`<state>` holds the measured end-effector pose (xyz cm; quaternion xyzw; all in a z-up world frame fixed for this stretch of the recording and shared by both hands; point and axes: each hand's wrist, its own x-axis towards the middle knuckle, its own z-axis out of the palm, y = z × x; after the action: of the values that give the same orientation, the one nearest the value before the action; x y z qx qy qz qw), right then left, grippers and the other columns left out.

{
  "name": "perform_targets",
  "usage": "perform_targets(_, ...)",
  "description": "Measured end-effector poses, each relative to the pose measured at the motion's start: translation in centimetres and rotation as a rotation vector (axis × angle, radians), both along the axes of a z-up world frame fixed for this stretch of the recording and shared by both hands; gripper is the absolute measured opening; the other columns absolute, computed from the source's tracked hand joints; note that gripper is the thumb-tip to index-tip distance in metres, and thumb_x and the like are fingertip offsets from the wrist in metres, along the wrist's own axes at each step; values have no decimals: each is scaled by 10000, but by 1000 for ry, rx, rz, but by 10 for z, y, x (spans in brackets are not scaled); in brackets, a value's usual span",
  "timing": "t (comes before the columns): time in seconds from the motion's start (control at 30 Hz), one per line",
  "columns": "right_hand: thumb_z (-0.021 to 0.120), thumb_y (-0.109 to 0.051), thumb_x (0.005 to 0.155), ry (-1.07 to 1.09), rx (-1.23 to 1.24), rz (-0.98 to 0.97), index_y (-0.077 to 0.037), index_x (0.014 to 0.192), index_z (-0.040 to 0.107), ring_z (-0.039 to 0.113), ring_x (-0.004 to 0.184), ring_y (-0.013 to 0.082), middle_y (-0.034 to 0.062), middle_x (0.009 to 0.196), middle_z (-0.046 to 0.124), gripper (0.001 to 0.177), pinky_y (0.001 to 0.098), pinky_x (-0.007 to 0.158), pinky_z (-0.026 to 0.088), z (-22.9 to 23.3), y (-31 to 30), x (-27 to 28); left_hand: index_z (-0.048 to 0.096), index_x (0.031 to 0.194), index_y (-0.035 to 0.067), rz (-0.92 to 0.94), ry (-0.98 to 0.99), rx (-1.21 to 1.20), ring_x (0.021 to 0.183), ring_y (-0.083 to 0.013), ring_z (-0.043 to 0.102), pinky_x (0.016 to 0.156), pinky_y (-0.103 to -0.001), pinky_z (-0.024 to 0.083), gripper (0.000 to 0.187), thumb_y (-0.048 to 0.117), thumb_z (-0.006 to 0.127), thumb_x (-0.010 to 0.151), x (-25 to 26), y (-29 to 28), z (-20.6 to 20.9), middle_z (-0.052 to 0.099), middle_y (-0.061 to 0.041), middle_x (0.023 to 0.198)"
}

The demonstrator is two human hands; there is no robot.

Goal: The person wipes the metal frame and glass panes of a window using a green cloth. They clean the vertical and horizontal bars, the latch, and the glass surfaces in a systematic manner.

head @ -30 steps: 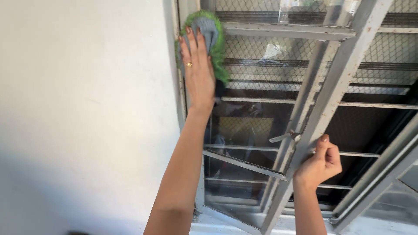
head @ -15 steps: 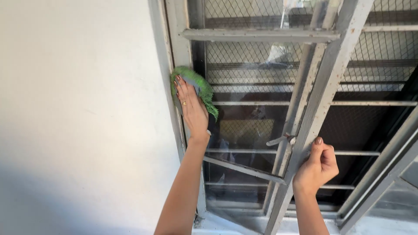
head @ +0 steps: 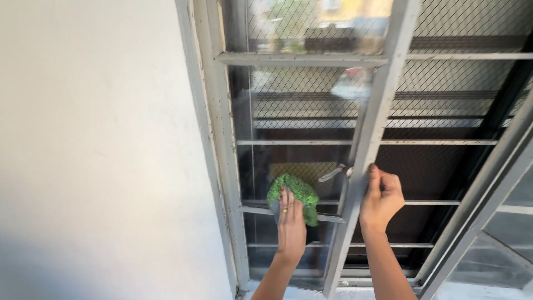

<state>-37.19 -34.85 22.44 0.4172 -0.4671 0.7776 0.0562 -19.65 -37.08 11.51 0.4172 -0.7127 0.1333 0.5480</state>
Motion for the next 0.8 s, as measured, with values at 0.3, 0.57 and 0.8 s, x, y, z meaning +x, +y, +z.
perform_targets(0.3,858,-330,874,-180,395,167,-22,852,785,610,666,124,82,807,723,317,270,667,517,38,-24,-25,483,1363,-94,4,64,147,1501,-434,235,1200,-515,280,427,-82,488,936,-6,6,33,334,-293,1589)
perform_targets(0.57,810,-355,940,-55,114,385,-12,1076,733,605,884,142,70,988,709,377,330,833,502,5,-2,-14,508,1426,-63,-495,738,263,1361,-372,445,1138,-402,377,430,10,500,1001,-44,10,46,454,-296,1487)
perform_targets(0.8,558,-563,880,-803,417,1164,-112,1312,633,662,1116,250,82,1204,715,629,451,963,486,-32,71,18,673,1242,-33,-1172,1163,895,1074,-248,639,940,-358,483,373,227,612,982,-35,-18,15,667,-159,1189)
